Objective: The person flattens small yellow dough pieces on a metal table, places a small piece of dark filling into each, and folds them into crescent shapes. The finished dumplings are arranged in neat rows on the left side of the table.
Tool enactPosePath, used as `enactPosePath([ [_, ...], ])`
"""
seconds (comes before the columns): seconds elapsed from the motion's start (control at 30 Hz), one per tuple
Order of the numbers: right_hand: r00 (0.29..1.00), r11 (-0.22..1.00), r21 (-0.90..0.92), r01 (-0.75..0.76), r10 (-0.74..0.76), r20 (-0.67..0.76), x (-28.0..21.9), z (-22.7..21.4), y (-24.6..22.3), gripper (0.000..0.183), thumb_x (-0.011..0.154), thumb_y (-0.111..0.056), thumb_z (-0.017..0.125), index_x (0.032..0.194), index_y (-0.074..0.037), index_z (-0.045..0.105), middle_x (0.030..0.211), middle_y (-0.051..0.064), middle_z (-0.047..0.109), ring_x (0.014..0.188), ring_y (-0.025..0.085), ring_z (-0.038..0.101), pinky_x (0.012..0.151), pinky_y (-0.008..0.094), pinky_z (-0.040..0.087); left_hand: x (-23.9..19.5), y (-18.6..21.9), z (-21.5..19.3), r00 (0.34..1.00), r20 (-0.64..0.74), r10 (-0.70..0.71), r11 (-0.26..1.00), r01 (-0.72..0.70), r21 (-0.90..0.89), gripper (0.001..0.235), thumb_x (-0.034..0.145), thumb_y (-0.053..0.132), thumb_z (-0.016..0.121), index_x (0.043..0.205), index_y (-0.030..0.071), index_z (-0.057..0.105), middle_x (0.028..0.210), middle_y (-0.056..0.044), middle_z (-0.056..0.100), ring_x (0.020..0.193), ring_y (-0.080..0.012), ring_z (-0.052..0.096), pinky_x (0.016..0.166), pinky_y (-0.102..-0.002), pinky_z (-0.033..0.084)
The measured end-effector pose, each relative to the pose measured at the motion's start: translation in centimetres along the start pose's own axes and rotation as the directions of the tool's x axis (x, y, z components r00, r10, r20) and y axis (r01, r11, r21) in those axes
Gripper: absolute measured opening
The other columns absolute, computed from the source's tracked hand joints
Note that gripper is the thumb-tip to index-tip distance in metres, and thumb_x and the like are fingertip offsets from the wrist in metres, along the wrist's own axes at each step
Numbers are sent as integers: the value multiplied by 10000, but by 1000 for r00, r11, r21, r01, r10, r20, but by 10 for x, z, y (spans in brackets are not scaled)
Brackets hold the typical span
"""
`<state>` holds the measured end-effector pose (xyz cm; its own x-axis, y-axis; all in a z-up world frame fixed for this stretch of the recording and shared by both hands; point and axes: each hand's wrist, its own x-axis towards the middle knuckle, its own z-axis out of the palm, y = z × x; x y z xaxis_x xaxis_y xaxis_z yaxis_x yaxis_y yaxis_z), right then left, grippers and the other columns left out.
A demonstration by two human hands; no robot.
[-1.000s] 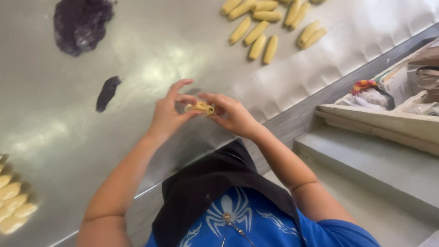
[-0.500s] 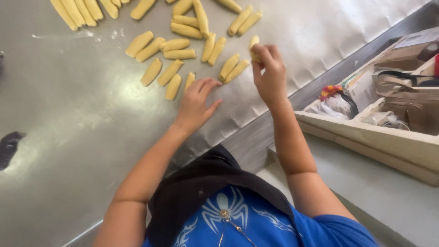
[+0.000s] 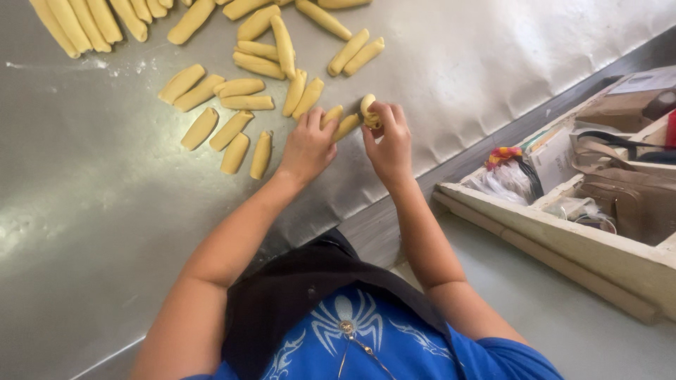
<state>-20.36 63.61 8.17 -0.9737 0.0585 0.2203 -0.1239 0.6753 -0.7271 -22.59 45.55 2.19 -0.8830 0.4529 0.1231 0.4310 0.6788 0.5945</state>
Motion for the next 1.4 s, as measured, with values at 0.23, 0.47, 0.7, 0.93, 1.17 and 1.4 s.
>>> enactPosePath([
  [0.23,998,1000,18,-11,9,67,-1,-7,-22,321,881,58,750,1174,-30,651,1054,100,664,795,190,697,699,298,577,13,8,-37,981,102,-163,941,185,-285,321,724,209,844,1009,76,782,925,-172,693,850,-353,687,778,-439,563],
  [0.47,997,999,30,40,-42,69,-4,-7,-45,297,897,52,751,1172,-15,664,1082,113,681,859,185,715,743,286,593,5,-14,-86,907,282,-313,762,417,-495,323,791,270,830,1064,102,792,831,-83,770,730,-163,742,694,-304,579],
  [0.7,989,992,96,80,-92,117,65,-7,-40,280,908,84,740,1160,-22,679,1061,108,679,831,193,713,745,295,593,50,-47,-106,894,53,-446,712,390,-584,302,825,249,854,1068,80,791,847,-48,783,759,-116,737,698,-266,584],
  [0.93,936,935,132,330,-342,83,224,-2,5,324,940,133,673,1217,-35,660,1201,115,650,1052,229,712,865,297,633,187,-64,-106,849,-358,-389,862,198,-467,288,861,186,863,1076,28,754,1081,-115,727,822,-195,727,723,-312,597],
  [1.17,861,914,45,404,-396,320,303,71,69,507,927,58,647,1416,-71,607,1589,195,400,1390,386,525,1119,483,493,260,-102,-63,863,-469,-190,979,200,-28,379,847,87,806,1198,12,686,1289,-202,617,1161,-387,612,979,-469,498],
  [1.4,753,933,143,331,-352,556,283,83,102,455,910,-159,791,1328,-125,615,1617,168,388,1491,417,408,1212,511,399,203,-100,-44,926,-289,-241,969,244,-23,321,949,117,795,1241,46,680,1231,-132,655,1185,-340,607,1023,-449,496],
])
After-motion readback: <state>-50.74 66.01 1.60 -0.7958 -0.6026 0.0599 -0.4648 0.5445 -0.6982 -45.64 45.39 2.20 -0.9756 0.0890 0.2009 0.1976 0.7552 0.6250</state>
